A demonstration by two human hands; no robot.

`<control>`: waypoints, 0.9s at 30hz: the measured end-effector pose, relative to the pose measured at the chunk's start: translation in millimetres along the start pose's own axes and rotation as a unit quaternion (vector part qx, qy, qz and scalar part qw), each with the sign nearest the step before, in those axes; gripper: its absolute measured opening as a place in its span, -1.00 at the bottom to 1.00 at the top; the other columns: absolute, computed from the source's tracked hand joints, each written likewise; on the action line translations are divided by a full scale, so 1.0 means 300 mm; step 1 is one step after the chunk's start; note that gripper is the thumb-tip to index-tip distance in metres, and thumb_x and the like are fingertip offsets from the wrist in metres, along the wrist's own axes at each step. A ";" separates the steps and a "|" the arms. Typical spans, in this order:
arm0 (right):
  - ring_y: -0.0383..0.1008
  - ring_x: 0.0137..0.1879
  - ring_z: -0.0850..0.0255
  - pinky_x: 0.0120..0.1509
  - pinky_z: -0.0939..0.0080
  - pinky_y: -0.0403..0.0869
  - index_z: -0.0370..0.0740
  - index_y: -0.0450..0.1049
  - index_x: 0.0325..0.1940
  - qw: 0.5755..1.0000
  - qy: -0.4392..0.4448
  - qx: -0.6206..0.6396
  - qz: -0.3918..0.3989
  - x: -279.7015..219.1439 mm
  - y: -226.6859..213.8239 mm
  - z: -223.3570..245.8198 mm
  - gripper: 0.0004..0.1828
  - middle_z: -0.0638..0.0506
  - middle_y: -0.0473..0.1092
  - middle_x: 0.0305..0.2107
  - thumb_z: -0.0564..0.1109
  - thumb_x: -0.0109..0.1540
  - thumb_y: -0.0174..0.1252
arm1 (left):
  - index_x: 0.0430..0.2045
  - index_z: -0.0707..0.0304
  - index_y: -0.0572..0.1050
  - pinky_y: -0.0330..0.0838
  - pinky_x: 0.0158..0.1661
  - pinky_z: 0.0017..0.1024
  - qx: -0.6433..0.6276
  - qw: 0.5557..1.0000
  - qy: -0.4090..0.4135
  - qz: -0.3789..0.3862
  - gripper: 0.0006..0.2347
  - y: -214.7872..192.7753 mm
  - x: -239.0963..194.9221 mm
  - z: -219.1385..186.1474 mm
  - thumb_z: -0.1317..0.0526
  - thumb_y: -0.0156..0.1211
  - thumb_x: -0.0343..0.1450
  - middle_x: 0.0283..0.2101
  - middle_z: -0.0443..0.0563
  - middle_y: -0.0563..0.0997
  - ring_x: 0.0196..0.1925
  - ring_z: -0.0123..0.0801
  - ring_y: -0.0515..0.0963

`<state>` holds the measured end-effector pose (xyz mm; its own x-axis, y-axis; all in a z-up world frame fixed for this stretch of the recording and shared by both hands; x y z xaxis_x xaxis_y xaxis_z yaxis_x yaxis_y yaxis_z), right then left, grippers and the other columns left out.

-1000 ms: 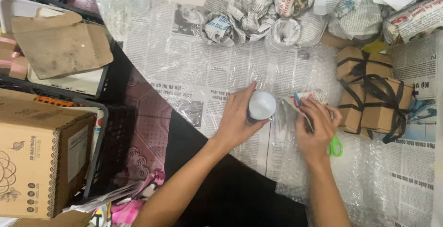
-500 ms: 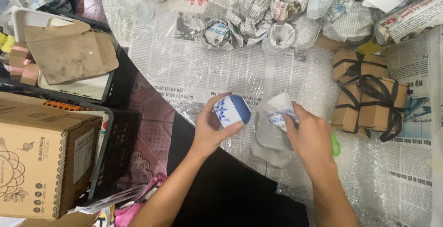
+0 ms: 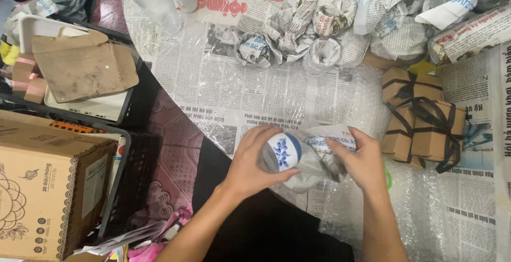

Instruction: The person wraps small items, including a pink rectangular object and a cylindrical container, in newspaper sheets. They fold the paper around each item, tuck the edges, and place the wrapped items on the table.

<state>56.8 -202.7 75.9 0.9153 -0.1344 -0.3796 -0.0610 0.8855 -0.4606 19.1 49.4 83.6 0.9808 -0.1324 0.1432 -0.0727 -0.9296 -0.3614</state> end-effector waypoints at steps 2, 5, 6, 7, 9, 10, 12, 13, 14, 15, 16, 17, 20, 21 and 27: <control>0.40 -0.55 0.31 -0.57 0.26 0.30 -0.39 0.60 -0.05 0.999 0.045 0.024 -0.005 0.017 -0.016 -0.079 -0.67 -0.10 0.57 -0.43 -0.19 0.14 0.34 | 0.11 0.37 0.47 0.34 0.23 -0.05 0.028 1.000 -0.001 0.001 -0.26 0.002 -0.007 0.020 0.00 0.64 0.07 0.15 0.30 0.50 0.25 0.10 0.48; 0.43 -0.53 0.32 -0.55 0.29 0.32 -0.43 0.60 -0.10 0.997 0.054 0.044 -0.014 0.036 -0.034 -0.174 -0.73 -0.10 0.56 -0.44 -0.20 0.17 0.32 | 0.12 0.36 0.47 0.37 0.23 -0.09 0.001 0.999 -0.039 0.011 -0.28 0.007 -0.009 0.048 -0.01 0.61 0.11 0.15 0.27 0.53 0.25 0.05 0.51; 0.43 -0.54 0.30 -0.56 0.28 0.32 -0.43 0.60 -0.09 0.996 0.061 0.055 -0.019 0.040 -0.038 -0.206 -0.73 -0.12 0.56 -0.44 -0.20 0.19 0.31 | 0.11 0.36 0.47 0.41 0.23 -0.12 -0.010 0.999 -0.052 0.010 -0.29 0.005 -0.012 0.055 -0.02 0.60 0.12 0.14 0.24 0.54 0.24 0.02 0.53; 0.43 -0.54 0.28 -0.56 0.26 0.32 -0.43 0.61 -0.09 0.995 0.067 0.067 -0.024 0.043 -0.041 -0.236 -0.74 -0.13 0.55 -0.45 -0.20 0.20 0.30 | 0.11 0.35 0.47 0.44 0.22 -0.14 -0.020 0.998 -0.065 0.010 -0.30 0.004 -0.015 0.060 -0.02 0.58 0.14 0.13 0.22 0.55 0.23 -0.01 0.56; 0.46 -0.48 0.31 -0.51 0.31 0.34 -0.42 0.59 -0.09 0.989 0.071 0.119 -0.042 0.052 -0.054 -0.284 -0.75 -0.08 0.56 -0.41 -0.19 0.21 0.30 | 0.12 0.36 0.46 0.47 0.19 -0.16 -0.036 0.996 -0.076 0.004 -0.30 -0.001 -0.019 0.065 -0.02 0.57 0.14 0.13 0.21 0.54 0.22 -0.04 0.56; 0.48 -0.46 0.33 -0.49 0.33 0.35 -0.42 0.58 -0.09 0.986 0.073 0.145 -0.051 0.053 -0.059 -0.303 -0.76 -0.06 0.56 -0.38 -0.19 0.22 0.30 | 0.12 0.37 0.45 0.49 0.18 -0.17 -0.045 0.996 -0.082 0.001 -0.30 -0.002 -0.020 0.066 -0.01 0.57 0.14 0.13 0.20 0.53 0.22 -0.06 0.57; 0.52 -0.37 0.35 -0.39 0.37 0.41 -0.40 0.59 -0.10 0.981 0.066 0.177 -0.050 0.052 -0.062 -0.324 -0.77 -0.03 0.58 -0.34 -0.19 0.22 0.29 | 0.11 0.40 0.45 0.46 0.17 -0.17 -0.036 0.996 -0.085 0.003 -0.30 -0.001 -0.017 0.068 0.02 0.59 0.13 0.13 0.21 0.51 0.21 -0.05 0.55; 0.53 -0.33 0.36 -0.34 0.39 0.44 -0.39 0.59 -0.11 0.978 0.063 0.193 -0.050 0.051 -0.062 -0.327 -0.78 -0.02 0.59 -0.32 -0.20 0.22 0.29 | 0.10 0.41 0.45 0.45 0.17 -0.16 -0.031 0.996 -0.087 0.004 -0.30 0.000 -0.016 0.069 0.04 0.61 0.13 0.13 0.22 0.51 0.20 -0.05 0.54; 0.49 -0.35 0.32 -0.36 0.35 0.39 -0.40 0.59 -0.09 0.980 0.070 0.179 -0.050 0.052 -0.059 -0.331 -0.77 -0.05 0.57 -0.32 -0.19 0.24 0.31 | 0.09 0.40 0.45 0.47 0.16 -0.19 -0.044 0.995 -0.088 0.001 -0.32 0.003 -0.014 0.071 0.04 0.60 0.14 0.13 0.20 0.51 0.20 -0.08 0.56; 0.44 -0.36 0.28 -0.37 0.31 0.35 -0.41 0.60 -0.08 0.982 0.079 0.164 -0.050 0.045 -0.057 -0.334 -0.76 -0.07 0.55 -0.33 -0.18 0.25 0.32 | 0.08 0.40 0.46 0.50 0.16 -0.22 -0.058 0.994 -0.091 -0.002 -0.34 0.009 -0.018 0.072 0.05 0.60 0.14 0.12 0.18 0.52 0.20 -0.10 0.57; 0.40 -0.37 0.24 -0.38 0.26 0.31 -0.42 0.61 -0.06 0.984 0.088 0.149 -0.051 0.039 -0.056 -0.334 -0.75 -0.10 0.53 -0.34 -0.18 0.26 0.34 | 0.08 0.39 0.47 0.52 0.16 -0.24 -0.072 0.993 -0.094 -0.005 -0.35 0.016 -0.021 0.075 0.06 0.60 0.15 0.12 0.16 0.53 0.19 -0.13 0.59; 0.46 -0.30 0.26 -0.28 0.29 0.38 -0.41 0.59 -0.05 0.985 0.077 0.149 -0.046 0.038 -0.055 -0.323 -0.72 -0.07 0.55 -0.30 -0.17 0.22 0.34 | 0.08 0.40 0.46 0.52 0.16 -0.25 -0.092 0.991 -0.102 -0.005 -0.36 0.026 -0.020 0.079 0.08 0.59 0.16 0.12 0.16 0.52 0.20 -0.13 0.58; 0.58 -0.17 0.26 -0.09 0.31 0.52 -0.41 0.55 -0.01 0.988 0.070 0.137 -0.023 0.024 -0.053 -0.294 -0.61 -0.06 0.59 -0.21 -0.18 0.13 0.38 | 0.07 0.41 0.46 0.53 0.16 -0.27 -0.160 0.979 -0.128 -0.012 -0.39 0.060 -0.029 0.095 0.16 0.58 0.17 0.11 0.15 0.49 0.18 -0.17 0.57; 0.57 -0.17 0.24 -0.10 0.28 0.52 -0.43 0.53 0.01 0.989 0.083 0.124 -0.011 0.019 -0.050 -0.287 -0.57 -0.09 0.58 -0.20 -0.19 0.10 0.40 | 0.07 0.41 0.46 0.55 0.15 -0.28 -0.187 0.973 -0.135 -0.021 -0.40 0.070 -0.030 0.102 0.18 0.58 0.17 0.10 0.13 0.49 0.17 -0.19 0.58; 0.58 -0.12 0.15 -0.11 0.19 0.55 -0.40 0.45 0.15 0.988 0.082 0.118 0.050 -0.007 -0.056 -0.208 -0.39 -0.17 0.56 -0.14 -0.34 0.01 0.40 | 0.09 0.39 0.41 0.56 0.14 -0.31 -0.274 0.949 -0.150 -0.046 -0.40 0.104 -0.027 0.133 0.23 0.57 0.18 0.09 0.06 0.46 0.15 -0.28 0.57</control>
<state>31.2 -244.9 34.3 0.8310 -0.0944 -0.5481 -0.0358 0.9744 -0.2222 16.2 35.2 34.5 0.9890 -0.0146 -0.1471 0.0130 -0.9826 0.1853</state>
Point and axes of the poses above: each hand's wrist, its own x-axis towards the middle knuckle, its own y-axis out of the palm, z = x × y, the point moved 5 cm from there along x, towards the middle knuckle
